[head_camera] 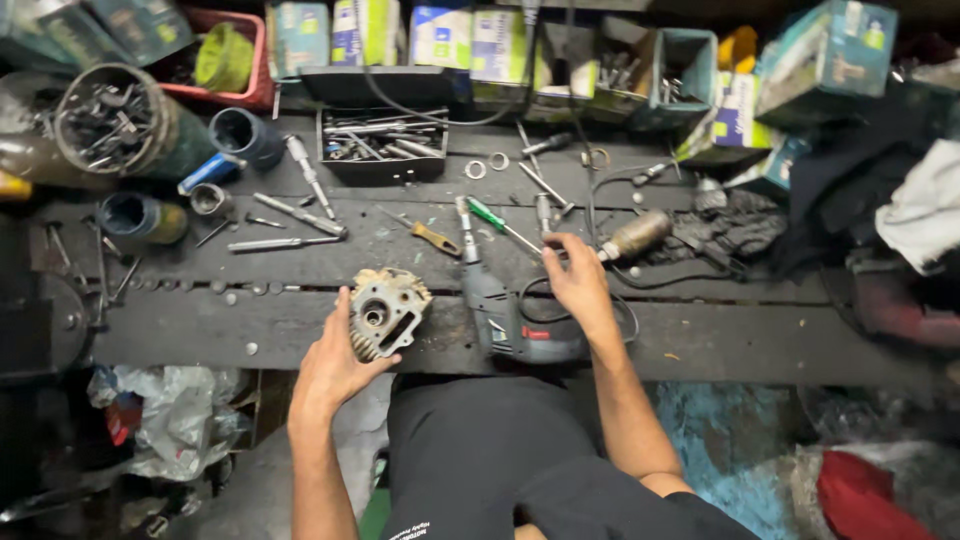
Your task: The person handles a metal engine cylinder block, inspecting its interior and manipulating small components. They move to a different workbench and use a screwdriver to adjust parts within the cylinder. The person continues to inspect and manipulate the engine part by hand.
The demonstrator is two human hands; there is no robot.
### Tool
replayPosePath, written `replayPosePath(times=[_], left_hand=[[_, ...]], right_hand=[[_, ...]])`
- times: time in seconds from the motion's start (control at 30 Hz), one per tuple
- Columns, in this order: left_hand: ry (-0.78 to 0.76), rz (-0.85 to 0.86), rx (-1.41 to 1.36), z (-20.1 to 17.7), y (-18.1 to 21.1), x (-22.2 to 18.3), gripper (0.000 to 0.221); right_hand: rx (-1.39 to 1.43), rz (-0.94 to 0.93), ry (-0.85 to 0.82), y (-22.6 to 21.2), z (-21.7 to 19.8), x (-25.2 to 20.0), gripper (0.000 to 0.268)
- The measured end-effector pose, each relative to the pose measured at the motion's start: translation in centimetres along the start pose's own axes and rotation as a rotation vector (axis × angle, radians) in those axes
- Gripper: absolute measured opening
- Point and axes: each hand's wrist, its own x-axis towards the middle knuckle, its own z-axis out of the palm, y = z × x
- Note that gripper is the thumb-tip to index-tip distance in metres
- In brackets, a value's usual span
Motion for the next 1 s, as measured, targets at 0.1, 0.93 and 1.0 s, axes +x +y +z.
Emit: replayPosePath(times=[0.1, 0.93, 1.0], left_hand=[[0.037, 0.018, -0.038, 0.7, -0.7, 0.2, 0.134], [0.043, 0.401, -0.163, 0.4, -4.8, 2.9, 0.099], [0.002, 0.402, -0.154, -0.2, -4.6, 3.5, 0.101]], right_hand=[[0.01, 0.067, -0.06, -0.2, 1.3, 0.7, 0.021], [0.287, -0.041, -0.39, -10.6, 8.5, 0.1, 0.02], [0.196, -0.144, -0.314, -10.8, 8.9, 2.1, 0.019]])
